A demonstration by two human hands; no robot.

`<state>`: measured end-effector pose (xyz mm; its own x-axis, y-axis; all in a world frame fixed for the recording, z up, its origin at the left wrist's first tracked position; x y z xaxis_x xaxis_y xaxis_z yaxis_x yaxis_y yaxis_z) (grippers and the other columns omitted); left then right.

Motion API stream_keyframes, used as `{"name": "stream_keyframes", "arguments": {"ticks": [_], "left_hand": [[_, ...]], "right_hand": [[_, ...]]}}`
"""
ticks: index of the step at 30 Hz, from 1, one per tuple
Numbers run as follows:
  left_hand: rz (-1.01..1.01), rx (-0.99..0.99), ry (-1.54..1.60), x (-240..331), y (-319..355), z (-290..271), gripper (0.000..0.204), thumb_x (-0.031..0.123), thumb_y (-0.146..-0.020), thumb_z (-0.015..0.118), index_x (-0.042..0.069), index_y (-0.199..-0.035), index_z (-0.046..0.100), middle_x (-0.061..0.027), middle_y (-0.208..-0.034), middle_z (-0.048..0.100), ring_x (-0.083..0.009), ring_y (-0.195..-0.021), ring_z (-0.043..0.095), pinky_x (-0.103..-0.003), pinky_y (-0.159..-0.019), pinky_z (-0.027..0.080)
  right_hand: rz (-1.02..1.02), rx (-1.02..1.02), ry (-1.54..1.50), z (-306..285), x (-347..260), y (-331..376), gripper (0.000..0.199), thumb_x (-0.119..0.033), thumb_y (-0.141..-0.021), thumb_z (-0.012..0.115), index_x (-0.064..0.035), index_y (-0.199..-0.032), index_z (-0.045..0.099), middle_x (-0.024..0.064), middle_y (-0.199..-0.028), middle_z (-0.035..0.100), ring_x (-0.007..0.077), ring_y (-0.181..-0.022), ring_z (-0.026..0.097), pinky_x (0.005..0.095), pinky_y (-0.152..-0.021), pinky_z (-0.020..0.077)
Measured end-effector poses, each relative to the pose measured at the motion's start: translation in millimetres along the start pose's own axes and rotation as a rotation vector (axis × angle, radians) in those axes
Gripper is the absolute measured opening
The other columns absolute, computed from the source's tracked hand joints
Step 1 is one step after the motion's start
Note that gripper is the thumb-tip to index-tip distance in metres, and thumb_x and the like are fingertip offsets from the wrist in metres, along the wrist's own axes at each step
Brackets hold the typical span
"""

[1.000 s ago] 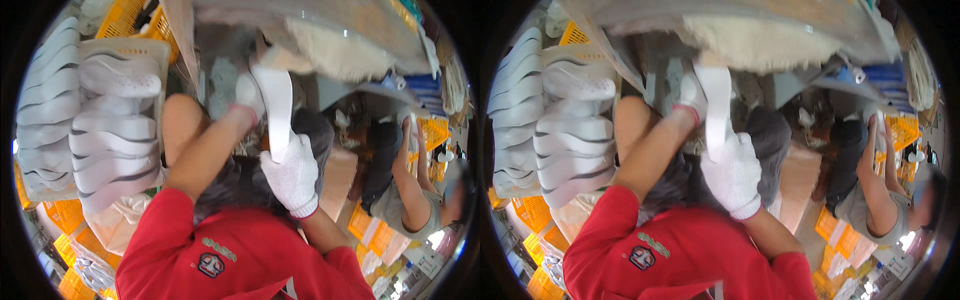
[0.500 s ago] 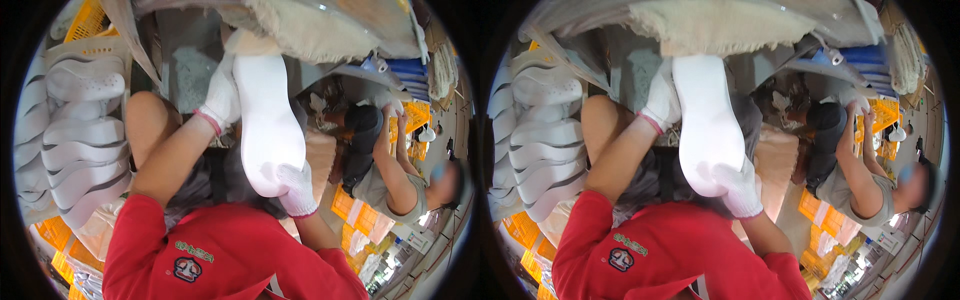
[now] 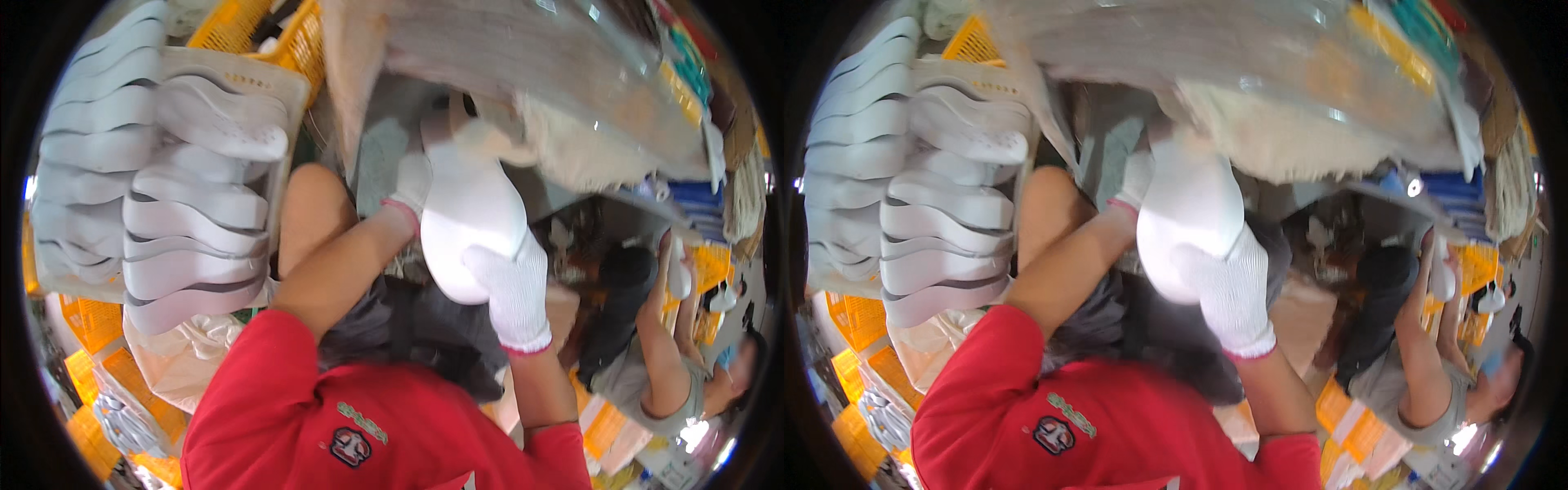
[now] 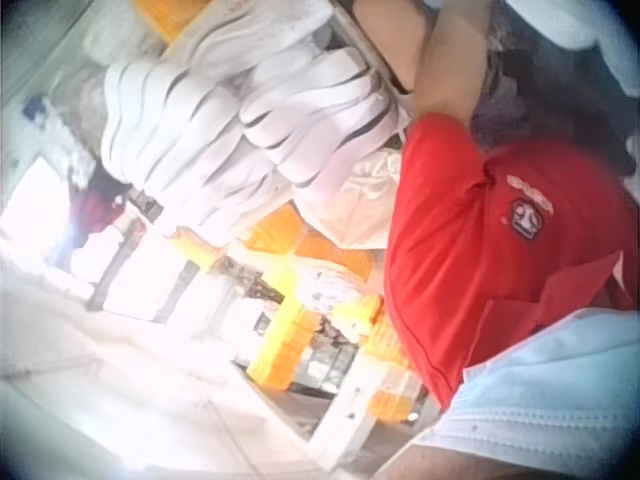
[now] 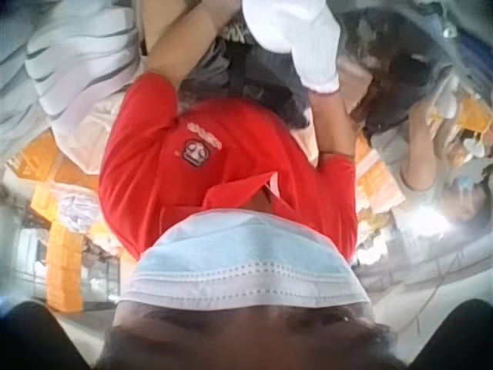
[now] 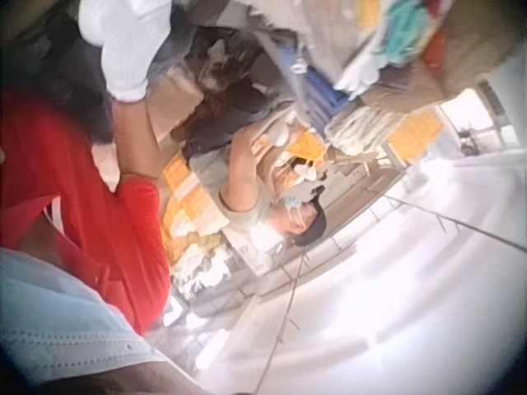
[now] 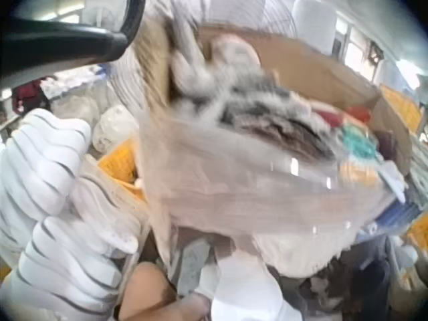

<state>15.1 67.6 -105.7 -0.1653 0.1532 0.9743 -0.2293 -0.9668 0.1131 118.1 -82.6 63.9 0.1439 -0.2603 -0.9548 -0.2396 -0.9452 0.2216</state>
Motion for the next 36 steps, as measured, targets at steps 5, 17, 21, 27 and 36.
{"name": "stream_keyframes", "arguments": {"ticks": [5,17,21,27,36], "left_hand": [[-0.013,-0.143,0.298,24,17,31,0.041,0.031,-0.115,0.056,0.003,-0.144,0.064,-0.0188,-0.130,0.075,-0.0296,-0.119,0.072,-0.038,-0.103,0.057],[-0.062,-0.080,-0.188,23,15,6,0.039,0.024,-0.111,0.059,-0.006,-0.136,0.058,-0.0285,-0.112,0.073,-0.0440,-0.103,0.072,-0.050,-0.096,0.057],[0.424,-0.277,-0.526,98,90,0,0.026,0.024,-0.109,0.063,0.002,-0.122,0.070,-0.0213,-0.099,0.074,-0.0432,-0.094,0.073,-0.049,-0.091,0.059],[0.723,0.212,-1.366,228,165,-188,0.020,0.030,-0.093,0.072,0.010,-0.091,0.075,-0.0118,-0.081,0.066,-0.0356,-0.079,0.069,-0.050,-0.075,0.056],[0.366,-0.014,-1.955,165,34,-224,0.029,0.031,-0.096,0.070,0.011,-0.116,0.075,-0.0075,-0.120,0.075,-0.0305,-0.118,0.070,-0.046,-0.104,0.050]], "right_hand": [[0.385,0.173,-0.649,-6,33,39,0.044,-0.005,-0.096,0.070,0.0004,-0.140,0.067,0.0106,-0.124,0.077,0.0229,-0.109,0.077,0.0348,-0.096,0.0629],[0.525,0.033,-1.189,-25,86,50,0.042,-0.023,-0.102,0.064,0.0007,-0.137,0.065,0.0124,-0.121,0.073,0.0304,-0.101,0.073,0.0412,-0.084,0.0607],[0.329,0.223,-0.223,-123,115,62,0.042,-0.019,-0.104,0.063,0.0036,-0.140,0.064,0.0144,-0.129,0.072,0.0306,-0.112,0.070,0.0406,-0.094,0.0569],[0.431,0.260,0.965,-224,170,105,0.043,-0.013,-0.107,0.062,0.0079,-0.145,0.063,0.0174,-0.141,0.070,0.0307,-0.128,0.066,0.0398,-0.109,0.0513],[-0.094,0.063,0.478,-120,118,81,0.049,-0.005,-0.102,0.070,0.0028,-0.150,0.066,0.0148,-0.139,0.071,0.0226,-0.117,0.070,0.0342,-0.103,0.0540]]}}
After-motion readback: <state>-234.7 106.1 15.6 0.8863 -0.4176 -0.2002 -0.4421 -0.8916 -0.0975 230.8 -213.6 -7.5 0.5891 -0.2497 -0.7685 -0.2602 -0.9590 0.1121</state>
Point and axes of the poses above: each hand's wrist, its own y-axis away from the middle knuckle, its own z-axis out of the palm, x = y × z, the point moved 4 cm from there along -y, towards the middle knuckle
